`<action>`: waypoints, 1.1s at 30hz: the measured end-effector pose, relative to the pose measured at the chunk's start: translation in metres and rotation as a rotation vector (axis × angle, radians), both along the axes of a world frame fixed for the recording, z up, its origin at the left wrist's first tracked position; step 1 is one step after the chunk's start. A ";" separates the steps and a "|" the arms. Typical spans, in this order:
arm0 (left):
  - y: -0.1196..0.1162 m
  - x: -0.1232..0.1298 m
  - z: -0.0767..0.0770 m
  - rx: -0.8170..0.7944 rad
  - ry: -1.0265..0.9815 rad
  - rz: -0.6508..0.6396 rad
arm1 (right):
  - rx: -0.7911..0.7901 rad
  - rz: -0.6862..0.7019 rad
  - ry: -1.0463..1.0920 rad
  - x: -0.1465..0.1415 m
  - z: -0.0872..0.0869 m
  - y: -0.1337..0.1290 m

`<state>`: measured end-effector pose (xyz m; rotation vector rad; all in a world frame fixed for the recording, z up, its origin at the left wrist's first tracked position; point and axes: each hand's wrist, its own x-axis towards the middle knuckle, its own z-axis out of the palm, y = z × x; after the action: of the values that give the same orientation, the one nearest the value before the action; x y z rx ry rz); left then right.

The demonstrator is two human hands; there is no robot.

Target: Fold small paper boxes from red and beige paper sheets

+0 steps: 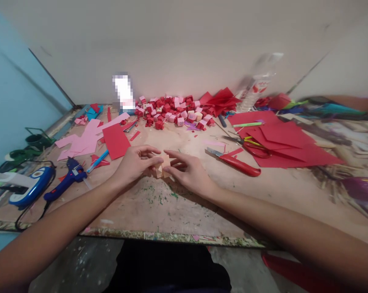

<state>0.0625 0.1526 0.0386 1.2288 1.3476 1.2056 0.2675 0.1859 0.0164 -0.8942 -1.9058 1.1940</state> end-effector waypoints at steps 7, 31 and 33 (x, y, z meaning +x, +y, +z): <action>-0.002 0.004 -0.001 0.011 0.043 -0.006 | 0.068 -0.144 -0.071 -0.001 0.009 -0.003; 0.002 -0.002 -0.005 0.016 -0.051 0.032 | -0.306 -0.013 0.063 0.005 0.009 0.015; 0.002 -0.002 -0.005 0.028 -0.051 0.034 | -0.300 -0.015 0.067 0.006 0.010 0.015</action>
<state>0.0602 0.1547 0.0334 1.1908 1.3225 1.2749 0.2730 0.2005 0.0265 -1.0080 -1.6902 1.5079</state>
